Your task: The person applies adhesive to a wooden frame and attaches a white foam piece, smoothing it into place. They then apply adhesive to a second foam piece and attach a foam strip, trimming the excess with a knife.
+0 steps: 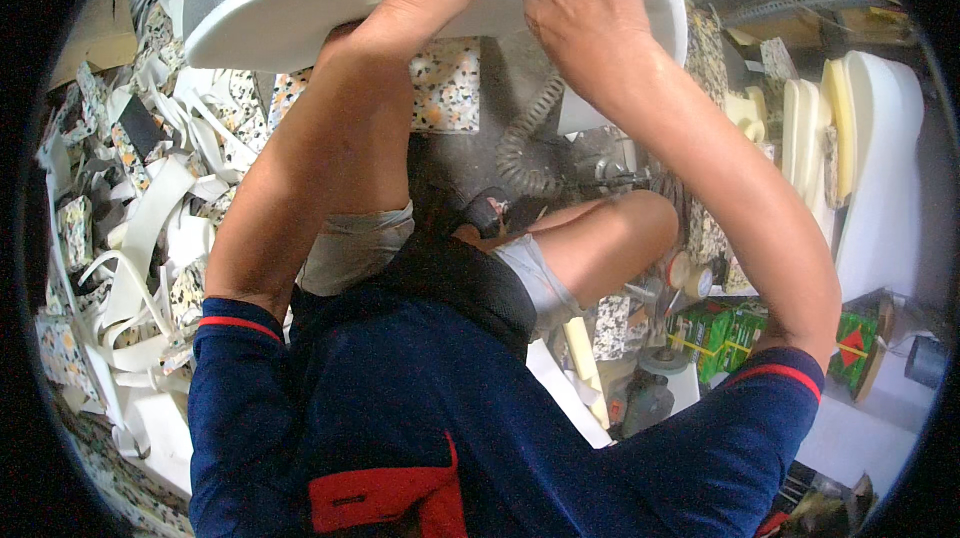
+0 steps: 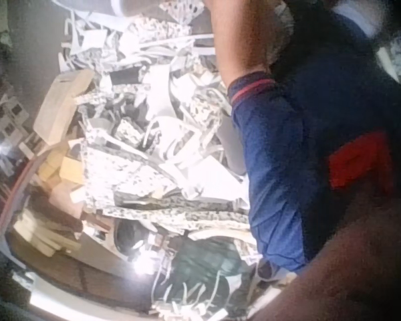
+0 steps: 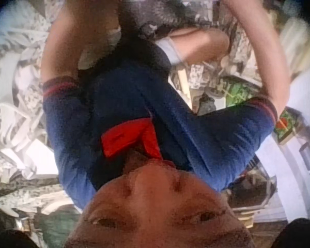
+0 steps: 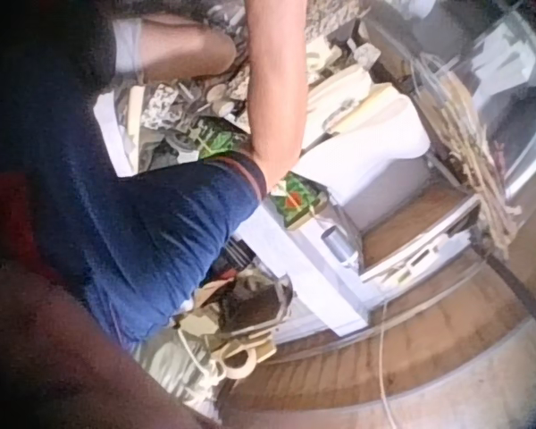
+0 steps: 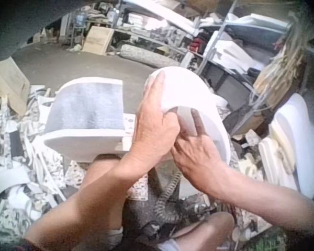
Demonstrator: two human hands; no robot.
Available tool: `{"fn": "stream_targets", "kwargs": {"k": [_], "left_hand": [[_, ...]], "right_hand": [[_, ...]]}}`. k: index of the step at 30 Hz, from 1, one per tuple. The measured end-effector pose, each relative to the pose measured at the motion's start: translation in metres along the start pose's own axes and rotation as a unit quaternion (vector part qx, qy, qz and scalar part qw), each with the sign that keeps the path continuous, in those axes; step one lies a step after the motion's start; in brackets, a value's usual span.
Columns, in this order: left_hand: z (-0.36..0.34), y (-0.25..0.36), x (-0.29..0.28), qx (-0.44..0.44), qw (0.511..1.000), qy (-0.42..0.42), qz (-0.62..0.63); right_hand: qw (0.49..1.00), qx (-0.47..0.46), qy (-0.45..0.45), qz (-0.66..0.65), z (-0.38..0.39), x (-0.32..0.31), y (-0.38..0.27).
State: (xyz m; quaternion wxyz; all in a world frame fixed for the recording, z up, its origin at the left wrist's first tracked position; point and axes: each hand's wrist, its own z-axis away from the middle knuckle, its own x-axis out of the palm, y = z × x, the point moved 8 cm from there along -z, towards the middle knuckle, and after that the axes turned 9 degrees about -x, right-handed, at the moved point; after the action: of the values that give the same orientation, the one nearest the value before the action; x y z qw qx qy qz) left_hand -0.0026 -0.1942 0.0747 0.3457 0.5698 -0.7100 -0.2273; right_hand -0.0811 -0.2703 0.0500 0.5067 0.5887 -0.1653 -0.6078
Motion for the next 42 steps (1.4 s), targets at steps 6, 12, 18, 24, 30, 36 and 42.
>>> {"fn": "stream_targets", "kwargs": {"k": [6, 12, 18, 24, 30, 36, 42], "left_hand": [[0.004, 0.008, 0.000, 0.025, 1.000, -0.009, -0.015], [0.010, 0.000, 0.000, -0.043, 0.999, -0.017, -0.014], [0.010, 0.005, 0.001, -0.031, 0.999, -0.002, -0.040], [0.029, 0.011, 0.005, -0.002, 1.000, 0.028, 0.013], [0.034, 0.004, -0.004, 0.026, 0.999, 0.025, 0.022], [0.026, -0.008, 0.001, -0.145, 0.989, -0.020, 0.019], [0.016, -0.007, -0.013, -0.076, 0.991, 0.048, 0.096]], "right_hand": [[0.997, 0.020, -0.041, 0.066, -0.013, 0.017, -0.023], [0.998, 0.016, 0.001, 0.055, -0.011, 0.007, -0.021], [0.995, 0.080, -0.048, -0.026, -0.021, 0.036, 0.006], [0.994, 0.107, -0.027, 0.002, -0.034, 0.055, 0.011], [0.995, 0.085, -0.052, 0.004, -0.034, 0.056, 0.008], [0.996, 0.065, -0.057, 0.006, -0.045, 0.051, 0.012], [0.993, 0.056, -0.100, -0.014, -0.068, 0.052, 0.023]]}}
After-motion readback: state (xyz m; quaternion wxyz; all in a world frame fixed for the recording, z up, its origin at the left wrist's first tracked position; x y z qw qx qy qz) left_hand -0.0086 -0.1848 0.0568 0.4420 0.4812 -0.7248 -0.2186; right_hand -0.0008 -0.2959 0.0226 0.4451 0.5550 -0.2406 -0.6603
